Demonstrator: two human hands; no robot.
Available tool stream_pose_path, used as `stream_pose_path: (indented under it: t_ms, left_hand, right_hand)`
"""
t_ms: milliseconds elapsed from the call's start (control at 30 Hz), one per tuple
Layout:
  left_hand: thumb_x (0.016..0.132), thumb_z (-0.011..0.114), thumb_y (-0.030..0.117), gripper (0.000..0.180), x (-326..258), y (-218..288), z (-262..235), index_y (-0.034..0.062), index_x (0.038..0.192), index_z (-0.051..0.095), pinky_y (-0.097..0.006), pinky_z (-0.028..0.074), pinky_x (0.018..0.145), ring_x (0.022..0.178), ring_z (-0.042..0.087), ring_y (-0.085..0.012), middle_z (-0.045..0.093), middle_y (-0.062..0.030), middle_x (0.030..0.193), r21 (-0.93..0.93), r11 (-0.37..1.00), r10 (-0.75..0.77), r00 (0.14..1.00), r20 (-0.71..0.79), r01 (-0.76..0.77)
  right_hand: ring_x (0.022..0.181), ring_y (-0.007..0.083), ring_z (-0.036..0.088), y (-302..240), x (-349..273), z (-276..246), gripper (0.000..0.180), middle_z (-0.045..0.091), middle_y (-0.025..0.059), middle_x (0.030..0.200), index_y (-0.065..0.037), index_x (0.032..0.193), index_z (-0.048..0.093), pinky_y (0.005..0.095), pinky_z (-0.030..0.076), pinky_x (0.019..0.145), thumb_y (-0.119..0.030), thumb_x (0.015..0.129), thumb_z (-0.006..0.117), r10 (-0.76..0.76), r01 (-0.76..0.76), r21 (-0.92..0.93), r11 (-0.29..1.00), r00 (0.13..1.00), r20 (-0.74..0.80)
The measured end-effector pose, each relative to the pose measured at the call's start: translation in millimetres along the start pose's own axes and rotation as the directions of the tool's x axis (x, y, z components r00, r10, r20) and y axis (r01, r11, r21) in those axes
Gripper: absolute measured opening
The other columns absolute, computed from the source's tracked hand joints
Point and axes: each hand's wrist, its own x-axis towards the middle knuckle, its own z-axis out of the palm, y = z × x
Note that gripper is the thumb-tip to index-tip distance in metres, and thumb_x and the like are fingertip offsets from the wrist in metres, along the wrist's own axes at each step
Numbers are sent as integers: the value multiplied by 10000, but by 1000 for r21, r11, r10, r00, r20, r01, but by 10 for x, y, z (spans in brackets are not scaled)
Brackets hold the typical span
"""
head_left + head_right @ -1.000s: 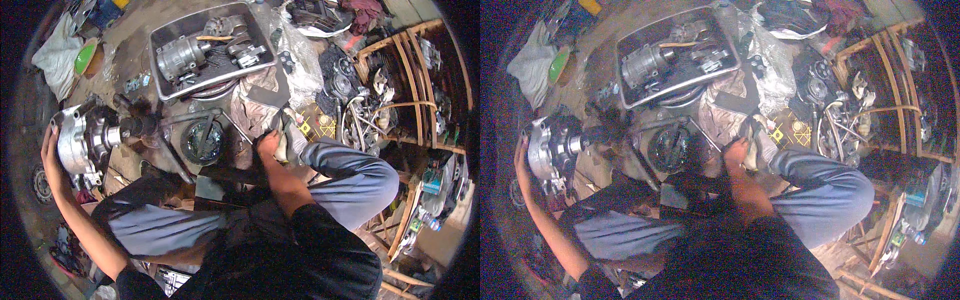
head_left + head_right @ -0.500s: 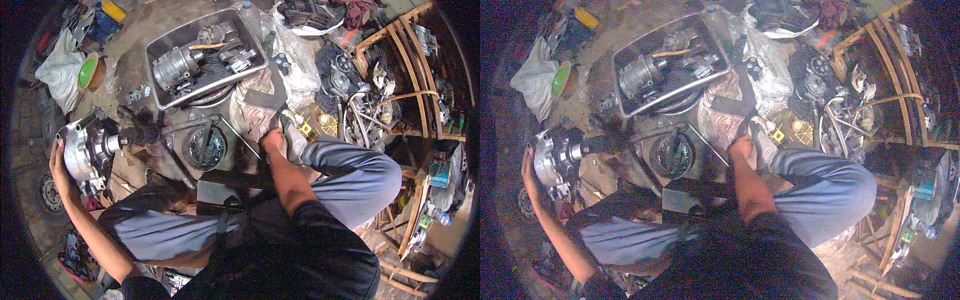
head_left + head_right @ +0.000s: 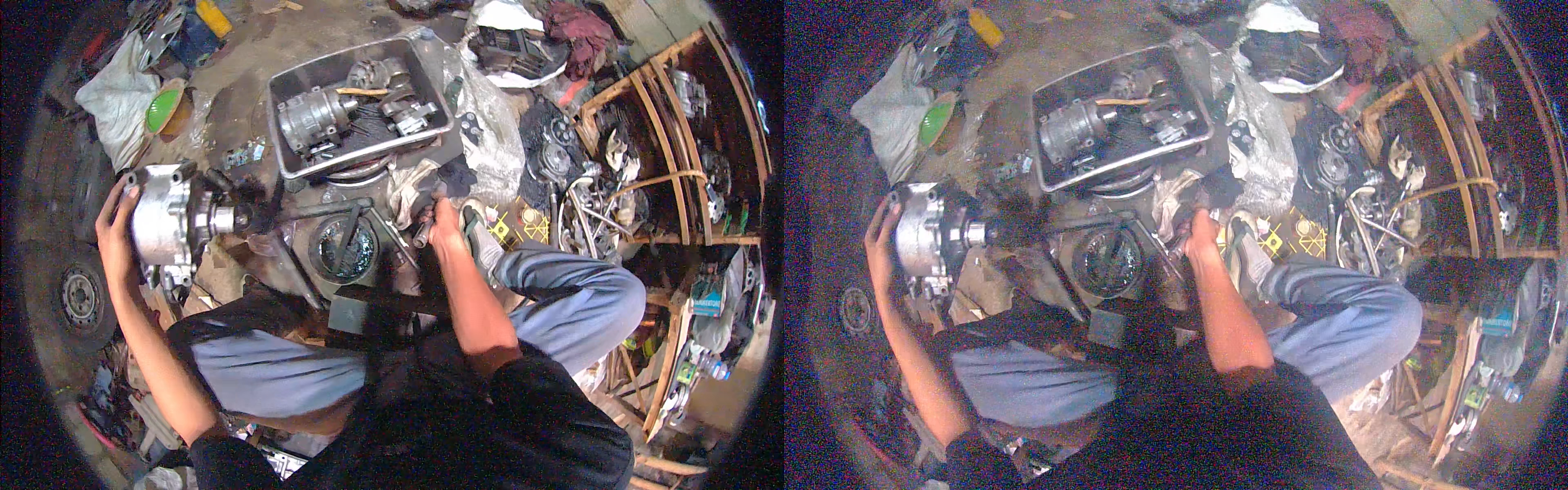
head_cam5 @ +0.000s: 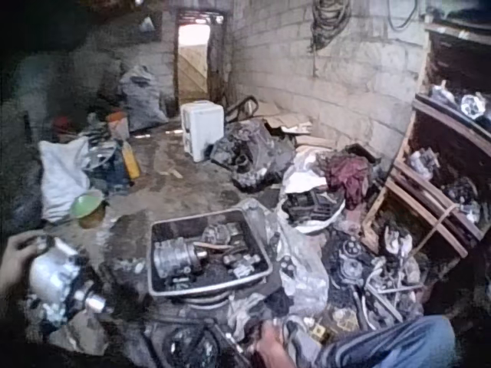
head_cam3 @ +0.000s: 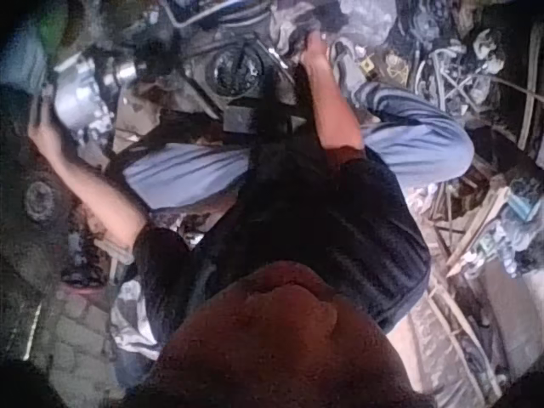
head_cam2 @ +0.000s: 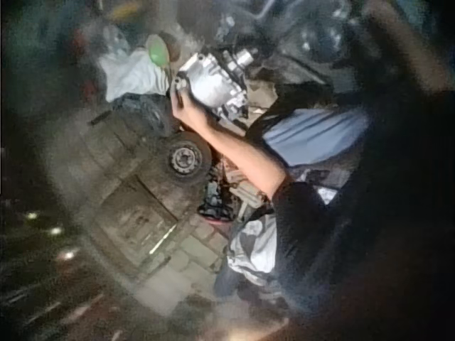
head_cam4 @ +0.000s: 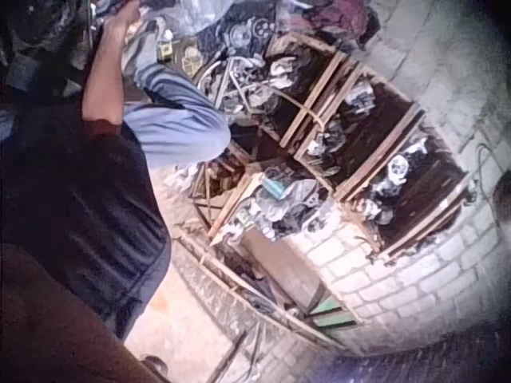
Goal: The person uses a wrench to loosen and remove bolts from a metallic engine component. They then use a hammer to tap and separate the housing, revealing internal parts. The person continues to remove and inspect the separated pieces.
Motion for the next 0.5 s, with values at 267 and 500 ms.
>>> stream_pose_path:
  t_ms: [267,500]
  left_hand:
    - [845,756,255,491,-111,106,38,-2,1255,673,-264,469,875,944,627,-153,709,-113,1095,1,1000,-2,1000,-5,2]
    - [765,826,372,544,-195,174,59,39,1183,725,-335,516,884,939,676,-204,731,-151,1055,42,994,96,995,-2,-96]
  right_hand:
    - [447,82,376,-658,-1371,724,111,415,-16,637,-83,923,507,242,325,387,-115,956,608,-225,220,52,974,962,153]
    - [396,66,351,-1155,-2105,326,262,379,-67,547,-159,823,490,254,282,359,-281,949,684,-588,669,-389,633,743,320]
